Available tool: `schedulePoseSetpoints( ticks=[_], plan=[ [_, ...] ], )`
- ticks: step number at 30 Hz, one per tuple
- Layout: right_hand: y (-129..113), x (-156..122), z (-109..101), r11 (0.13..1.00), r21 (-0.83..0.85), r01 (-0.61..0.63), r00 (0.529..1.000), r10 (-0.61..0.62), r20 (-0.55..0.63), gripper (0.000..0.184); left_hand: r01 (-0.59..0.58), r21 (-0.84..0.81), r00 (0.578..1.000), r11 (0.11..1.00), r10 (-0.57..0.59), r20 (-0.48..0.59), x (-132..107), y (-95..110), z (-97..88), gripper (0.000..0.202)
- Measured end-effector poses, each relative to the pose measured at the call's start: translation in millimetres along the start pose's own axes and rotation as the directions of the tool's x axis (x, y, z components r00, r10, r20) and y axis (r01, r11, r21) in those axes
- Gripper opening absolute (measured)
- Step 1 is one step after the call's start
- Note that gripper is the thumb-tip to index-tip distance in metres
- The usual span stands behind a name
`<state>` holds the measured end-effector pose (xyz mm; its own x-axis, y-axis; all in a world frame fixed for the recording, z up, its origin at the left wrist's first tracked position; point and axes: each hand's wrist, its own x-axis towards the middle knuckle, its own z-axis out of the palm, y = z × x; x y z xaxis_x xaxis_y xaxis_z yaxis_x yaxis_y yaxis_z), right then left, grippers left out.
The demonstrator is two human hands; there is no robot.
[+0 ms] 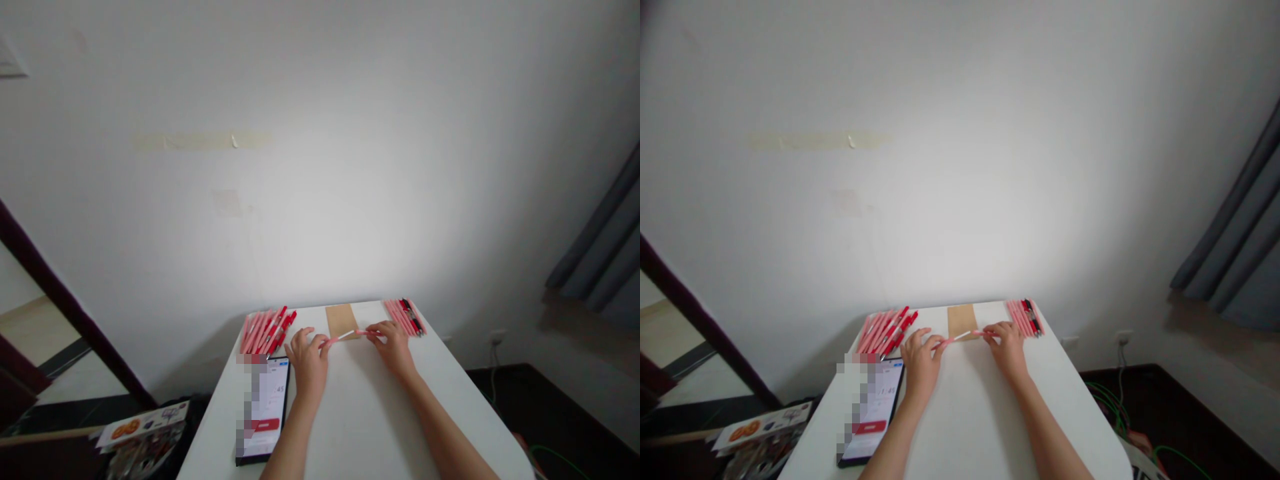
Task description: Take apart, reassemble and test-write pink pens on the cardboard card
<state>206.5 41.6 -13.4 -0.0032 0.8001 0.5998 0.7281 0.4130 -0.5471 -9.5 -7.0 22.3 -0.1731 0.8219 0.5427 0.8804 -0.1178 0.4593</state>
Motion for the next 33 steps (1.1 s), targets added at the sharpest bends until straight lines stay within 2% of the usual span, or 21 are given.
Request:
schedulePoseSetpoints(
  ticks=[16,33],
  plan=[
    [-18.1,-3.6,0.9,0.998,-0.019,0.059,0.995,-0.057,0.08,0.01,-0.07,0.023,0.997,0.997,0.069,0.046,-3.6,2.1,-0.5,0.015],
    [-38.8,-7.2,-2.4,0.993,0.0,0.118,0.985,-0.117,0.13,0.009,-0.083,0.009,0.994,0.996,0.082,0.07,-5.7,1.5,3.3,0.013]
  ],
)
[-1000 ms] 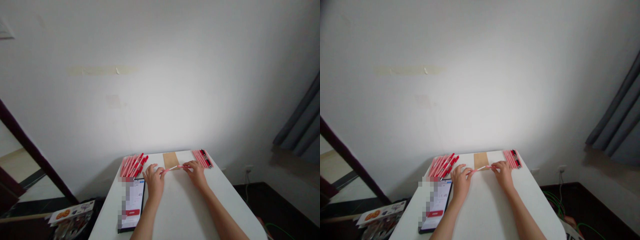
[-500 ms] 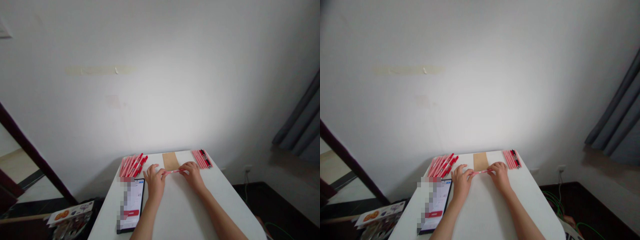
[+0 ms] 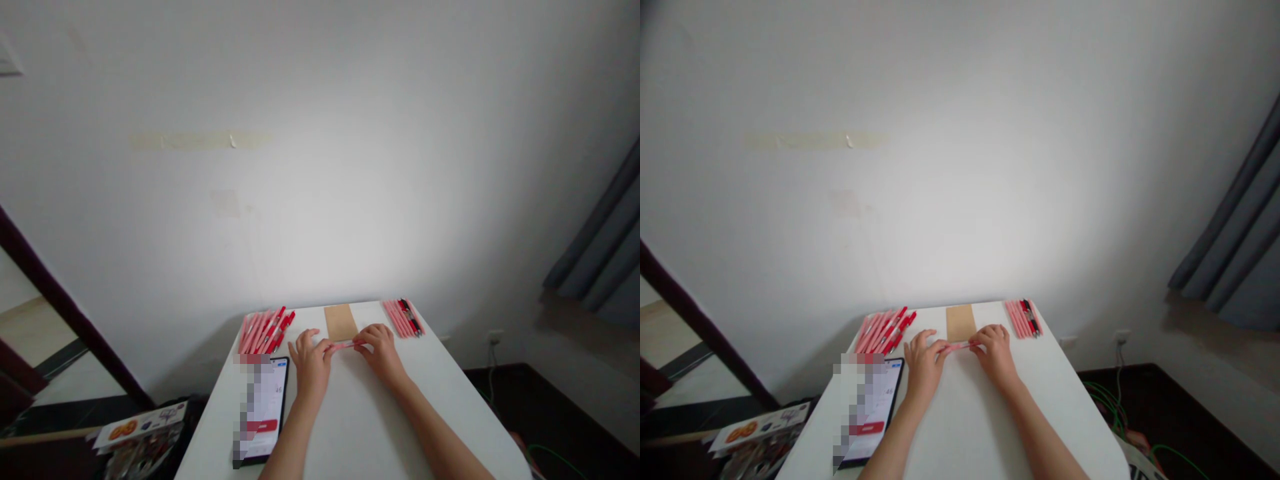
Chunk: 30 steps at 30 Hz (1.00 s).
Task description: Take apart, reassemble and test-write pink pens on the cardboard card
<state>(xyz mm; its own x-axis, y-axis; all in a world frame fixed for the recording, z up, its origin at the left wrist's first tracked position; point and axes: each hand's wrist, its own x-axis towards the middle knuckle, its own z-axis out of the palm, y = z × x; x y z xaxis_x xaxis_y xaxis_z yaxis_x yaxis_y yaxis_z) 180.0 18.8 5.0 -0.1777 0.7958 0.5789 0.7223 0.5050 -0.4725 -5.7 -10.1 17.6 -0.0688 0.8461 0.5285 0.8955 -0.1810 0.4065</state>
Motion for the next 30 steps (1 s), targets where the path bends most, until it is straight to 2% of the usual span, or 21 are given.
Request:
schedulePoseSetpoints(
  ticks=[7,13,23,30],
  plan=[
    [-2.2,0.8,0.5,1.0,0.018,0.005,1.0,-0.005,0.014,0.01,0.009,-0.011,0.999,1.0,-0.009,0.036,0.8,1.4,-1.2,0.014],
    [1.9,-0.2,3.1,0.999,0.052,0.002,1.0,-0.003,0.028,0.009,0.0,-0.028,1.0,1.0,0.001,0.02,0.7,-0.7,-0.1,0.015],
    [4.6,0.8,5.1,0.997,0.069,-0.029,0.996,0.023,0.09,0.027,-0.003,-0.035,1.0,0.999,0.003,-0.002,-0.1,-1.1,1.4,0.013],
    [-6.7,-1.0,-1.1,0.993,0.089,-0.08,0.996,0.076,0.047,0.013,0.0,-0.033,1.0,0.999,0.0,0.007,0.1,1.2,-0.1,0.015]
  ],
)
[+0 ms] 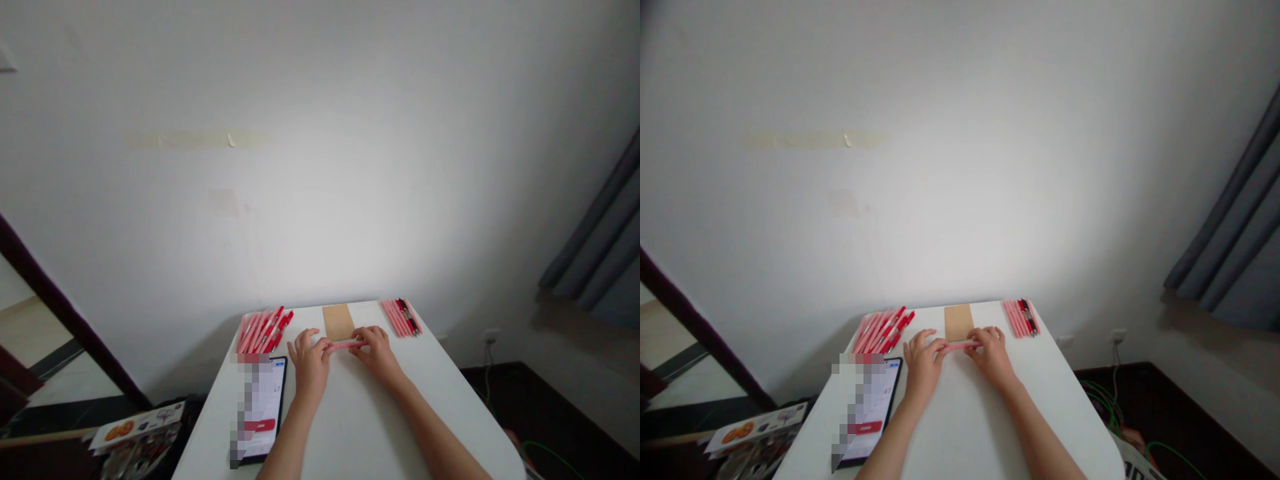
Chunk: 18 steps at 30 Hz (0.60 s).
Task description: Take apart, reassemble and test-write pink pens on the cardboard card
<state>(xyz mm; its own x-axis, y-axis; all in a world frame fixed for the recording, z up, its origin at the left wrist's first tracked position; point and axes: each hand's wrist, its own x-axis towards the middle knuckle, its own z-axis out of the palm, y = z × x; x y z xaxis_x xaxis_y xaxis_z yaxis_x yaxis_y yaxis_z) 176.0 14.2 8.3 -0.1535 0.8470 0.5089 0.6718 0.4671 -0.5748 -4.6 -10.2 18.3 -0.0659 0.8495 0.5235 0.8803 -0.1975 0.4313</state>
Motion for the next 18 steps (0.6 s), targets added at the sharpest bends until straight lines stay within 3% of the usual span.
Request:
schedulePoseSetpoints(
  ticks=[5,14,18],
  plan=[
    [2.3,0.9,0.0,0.999,-0.035,0.034,0.999,-0.033,0.024,0.008,0.005,-0.001,1.0,1.0,-0.005,-0.001,0.8,0.7,-0.4,0.014],
    [7.3,1.3,2.0,0.993,-0.111,0.05,0.999,-0.05,0.005,0.029,0.004,0.002,1.0,1.0,-0.004,-0.003,1.0,1.6,-2.3,0.016],
    [3.9,1.1,-1.0,0.995,-0.077,0.058,0.998,-0.058,0.011,0.019,0.005,0.009,1.0,1.0,-0.004,-0.02,0.9,0.3,-1.7,0.016]
  ],
)
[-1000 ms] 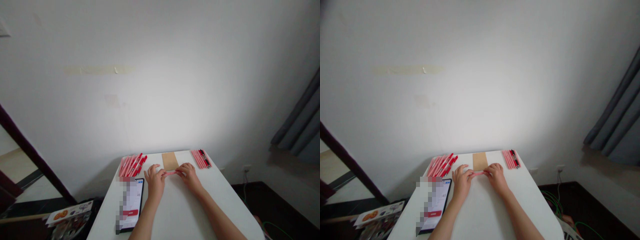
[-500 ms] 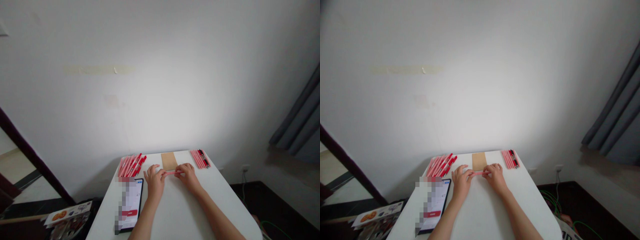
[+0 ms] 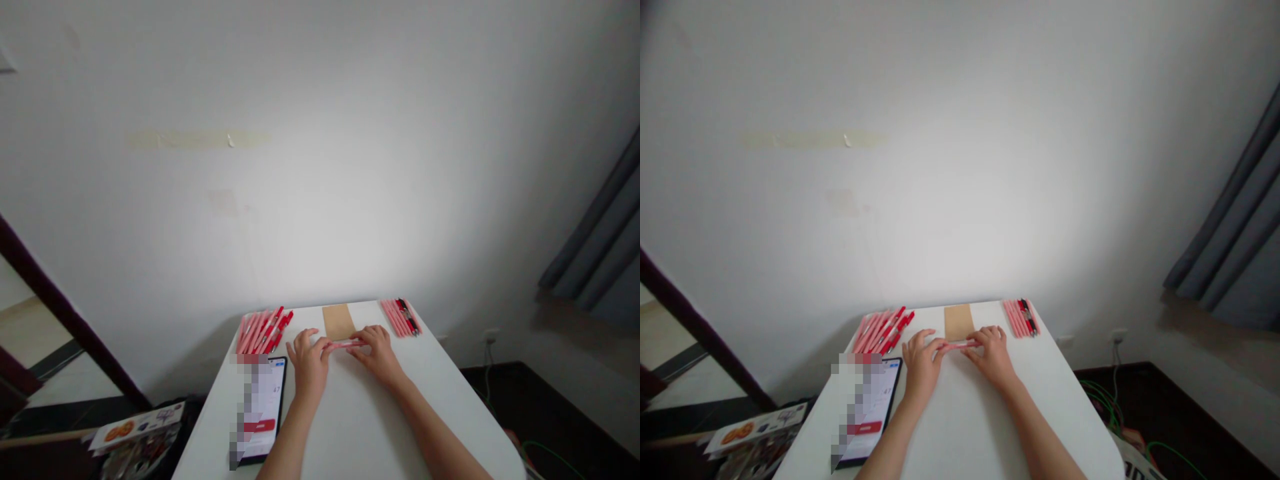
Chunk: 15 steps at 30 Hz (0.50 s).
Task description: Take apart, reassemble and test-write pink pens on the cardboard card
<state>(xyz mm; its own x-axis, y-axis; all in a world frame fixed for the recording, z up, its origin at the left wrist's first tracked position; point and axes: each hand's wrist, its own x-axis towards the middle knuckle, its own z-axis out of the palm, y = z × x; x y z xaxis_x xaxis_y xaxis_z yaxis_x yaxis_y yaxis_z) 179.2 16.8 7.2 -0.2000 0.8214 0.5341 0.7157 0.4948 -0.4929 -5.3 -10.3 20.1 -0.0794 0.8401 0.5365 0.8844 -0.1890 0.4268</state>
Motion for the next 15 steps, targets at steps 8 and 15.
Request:
schedulePoseSetpoints(
  ticks=[8,15],
  plan=[
    [1.3,0.6,-2.0,1.0,0.006,-0.013,1.0,0.013,0.01,0.013,0.009,-0.017,1.0,1.0,-0.009,0.006,0.2,1.6,-0.5,0.014],
    [2.7,0.2,-0.9,0.999,-0.031,-0.022,1.0,0.022,0.001,0.026,0.006,-0.013,1.0,1.0,-0.006,0.006,-1.1,0.2,0.2,0.014]
  ],
)
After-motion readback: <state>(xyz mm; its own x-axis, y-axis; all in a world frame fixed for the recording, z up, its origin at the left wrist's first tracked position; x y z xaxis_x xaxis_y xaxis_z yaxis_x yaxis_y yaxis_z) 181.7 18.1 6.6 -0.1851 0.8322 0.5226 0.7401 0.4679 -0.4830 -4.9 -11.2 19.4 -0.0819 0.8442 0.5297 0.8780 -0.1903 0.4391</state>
